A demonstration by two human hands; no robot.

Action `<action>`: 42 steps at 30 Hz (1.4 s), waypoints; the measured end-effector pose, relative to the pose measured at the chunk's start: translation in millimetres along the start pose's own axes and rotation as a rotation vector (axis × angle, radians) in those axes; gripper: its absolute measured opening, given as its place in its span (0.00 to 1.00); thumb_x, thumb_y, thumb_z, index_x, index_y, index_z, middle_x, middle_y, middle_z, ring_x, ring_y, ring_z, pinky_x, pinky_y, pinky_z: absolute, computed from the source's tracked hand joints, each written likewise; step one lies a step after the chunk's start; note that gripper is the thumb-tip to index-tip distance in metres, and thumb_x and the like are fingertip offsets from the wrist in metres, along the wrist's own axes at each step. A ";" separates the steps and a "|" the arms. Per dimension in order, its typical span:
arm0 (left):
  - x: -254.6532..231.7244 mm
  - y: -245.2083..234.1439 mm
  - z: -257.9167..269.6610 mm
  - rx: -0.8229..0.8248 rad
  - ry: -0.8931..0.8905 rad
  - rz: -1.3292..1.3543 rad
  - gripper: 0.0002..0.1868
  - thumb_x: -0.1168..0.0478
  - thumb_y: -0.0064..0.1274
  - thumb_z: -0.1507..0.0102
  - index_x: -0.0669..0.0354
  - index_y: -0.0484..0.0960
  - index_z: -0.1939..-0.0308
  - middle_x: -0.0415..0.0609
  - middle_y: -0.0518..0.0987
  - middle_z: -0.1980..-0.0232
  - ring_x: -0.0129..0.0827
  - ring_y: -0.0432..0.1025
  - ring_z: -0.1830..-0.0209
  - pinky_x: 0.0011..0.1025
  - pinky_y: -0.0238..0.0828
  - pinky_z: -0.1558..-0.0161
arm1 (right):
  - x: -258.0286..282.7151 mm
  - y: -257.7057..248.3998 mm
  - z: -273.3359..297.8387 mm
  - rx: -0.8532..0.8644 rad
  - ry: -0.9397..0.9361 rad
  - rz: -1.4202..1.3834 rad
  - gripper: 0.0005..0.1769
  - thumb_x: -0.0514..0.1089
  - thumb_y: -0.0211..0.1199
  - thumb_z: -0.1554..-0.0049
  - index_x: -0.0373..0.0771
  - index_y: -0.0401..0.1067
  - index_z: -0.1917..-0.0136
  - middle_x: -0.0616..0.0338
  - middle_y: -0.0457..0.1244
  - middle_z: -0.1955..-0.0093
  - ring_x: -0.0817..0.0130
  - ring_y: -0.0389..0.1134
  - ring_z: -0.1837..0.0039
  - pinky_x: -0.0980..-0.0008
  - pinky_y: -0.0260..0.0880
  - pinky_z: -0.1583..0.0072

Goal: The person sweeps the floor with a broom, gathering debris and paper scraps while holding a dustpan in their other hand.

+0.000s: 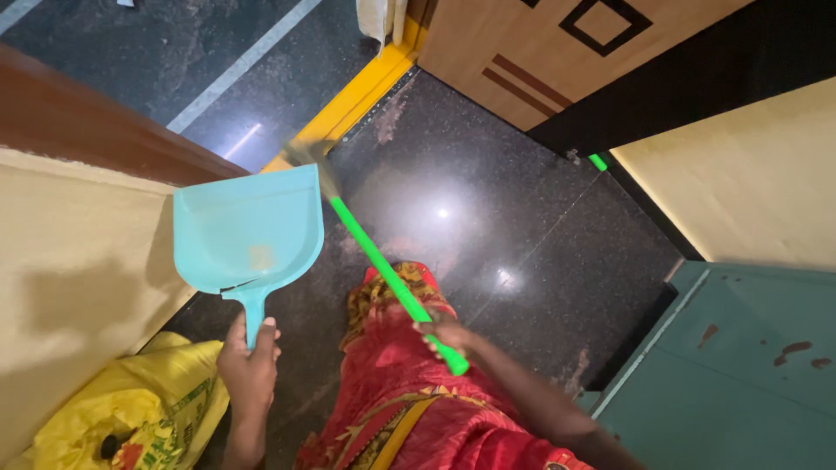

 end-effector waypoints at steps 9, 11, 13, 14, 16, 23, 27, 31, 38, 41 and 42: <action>-4.4 7.4 -4.5 -0.001 -0.004 0.035 0.21 0.60 0.55 0.34 0.63 0.79 0.37 0.43 0.77 0.66 0.21 0.66 0.75 0.22 0.62 0.75 | -1.2 -116.4 84.8 -0.313 -0.245 0.979 0.27 0.49 0.67 0.48 0.44 0.70 0.36 0.47 0.71 0.53 0.56 0.71 0.55 0.55 0.73 0.51; -8.8 9.6 -6.8 -0.002 0.034 0.039 0.21 0.60 0.55 0.34 0.64 0.79 0.38 0.43 0.78 0.65 0.20 0.68 0.73 0.21 0.65 0.72 | 33.2 -128.9 70.2 -0.394 -0.351 1.142 0.26 0.48 0.69 0.52 0.43 0.74 0.39 0.45 0.71 0.51 0.52 0.72 0.51 0.53 0.73 0.49; -11.3 11.1 -8.3 -0.006 0.064 0.033 0.20 0.60 0.55 0.34 0.65 0.79 0.40 0.42 0.78 0.64 0.18 0.69 0.71 0.20 0.68 0.70 | 61.6 -142.8 54.4 -0.531 -0.254 1.206 0.25 0.47 0.70 0.55 0.43 0.76 0.43 0.44 0.71 0.51 0.50 0.73 0.48 0.53 0.73 0.46; -9.4 10.1 -8.6 -0.021 0.048 0.003 0.20 0.60 0.55 0.34 0.64 0.79 0.39 0.43 0.78 0.65 0.20 0.68 0.73 0.20 0.67 0.72 | 69.5 -142.6 48.9 -0.525 -0.253 1.205 0.25 0.47 0.70 0.55 0.43 0.76 0.43 0.44 0.71 0.51 0.50 0.73 0.48 0.53 0.73 0.46; -6.3 11.4 -7.0 -0.037 0.030 -0.032 0.21 0.60 0.55 0.34 0.63 0.79 0.38 0.43 0.78 0.66 0.21 0.68 0.75 0.21 0.66 0.73 | 77.1 -156.1 49.5 -0.611 -0.273 0.859 0.23 0.46 0.67 0.53 0.41 0.75 0.44 0.46 0.71 0.56 0.56 0.75 0.59 0.56 0.76 0.53; -7.1 26.4 -7.6 -0.023 0.002 0.079 0.21 0.61 0.55 0.35 0.63 0.78 0.38 0.44 0.77 0.67 0.22 0.65 0.77 0.22 0.59 0.76 | -38.2 -182.9 121.2 -0.766 -0.196 0.118 0.10 0.49 0.65 0.47 0.42 0.70 0.56 0.58 0.63 0.74 0.63 0.63 0.74 0.59 0.63 0.70; 0.6 27.2 -8.5 -0.053 -0.049 0.056 0.22 0.61 0.55 0.35 0.62 0.78 0.38 0.45 0.77 0.67 0.23 0.65 0.78 0.23 0.59 0.77 | -35.5 -182.7 133.2 -0.789 -0.085 0.134 0.17 0.50 0.66 0.43 0.32 0.71 0.62 0.53 0.63 0.75 0.61 0.65 0.75 0.60 0.66 0.71; 0.7 29.6 -3.3 -0.027 -0.001 0.062 0.22 0.60 0.55 0.35 0.62 0.78 0.37 0.44 0.77 0.67 0.22 0.65 0.77 0.22 0.59 0.77 | 34.9 -136.7 89.1 -0.471 -0.039 -0.369 0.05 0.43 0.65 0.45 0.43 0.71 0.56 0.59 0.63 0.69 0.63 0.62 0.71 0.57 0.63 0.68; -7.4 39.9 -3.4 -0.059 -0.047 -0.066 0.20 0.59 0.55 0.35 0.63 0.79 0.40 0.47 0.78 0.66 0.24 0.66 0.78 0.24 0.60 0.77 | 100.7 -70.1 43.1 -0.375 -0.135 0.244 0.12 0.42 0.63 0.43 0.34 0.75 0.48 0.49 0.69 0.63 0.64 0.70 0.68 0.60 0.71 0.64; -20.3 43.6 -4.3 -0.053 -0.006 -0.059 0.19 0.59 0.55 0.35 0.64 0.80 0.41 0.47 0.78 0.65 0.24 0.66 0.77 0.24 0.59 0.77 | 97.3 -104.8 44.1 -0.334 -0.199 0.538 0.17 0.48 0.65 0.43 0.40 0.72 0.44 0.48 0.69 0.61 0.61 0.70 0.67 0.61 0.72 0.61; -25.5 50.0 -8.9 -0.032 0.023 -0.040 0.18 0.59 0.55 0.34 0.67 0.80 0.44 0.47 0.78 0.65 0.25 0.65 0.77 0.25 0.59 0.77 | 96.9 -128.5 53.9 -0.392 -0.247 0.691 0.20 0.50 0.67 0.45 0.39 0.71 0.43 0.44 0.70 0.60 0.56 0.70 0.67 0.58 0.72 0.60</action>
Point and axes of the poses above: each hand's wrist, its own z-axis away from the middle knuckle, its own y-axis out of the palm, x = y × z, the point moved 9 cm from there along -z, towards the middle knuckle
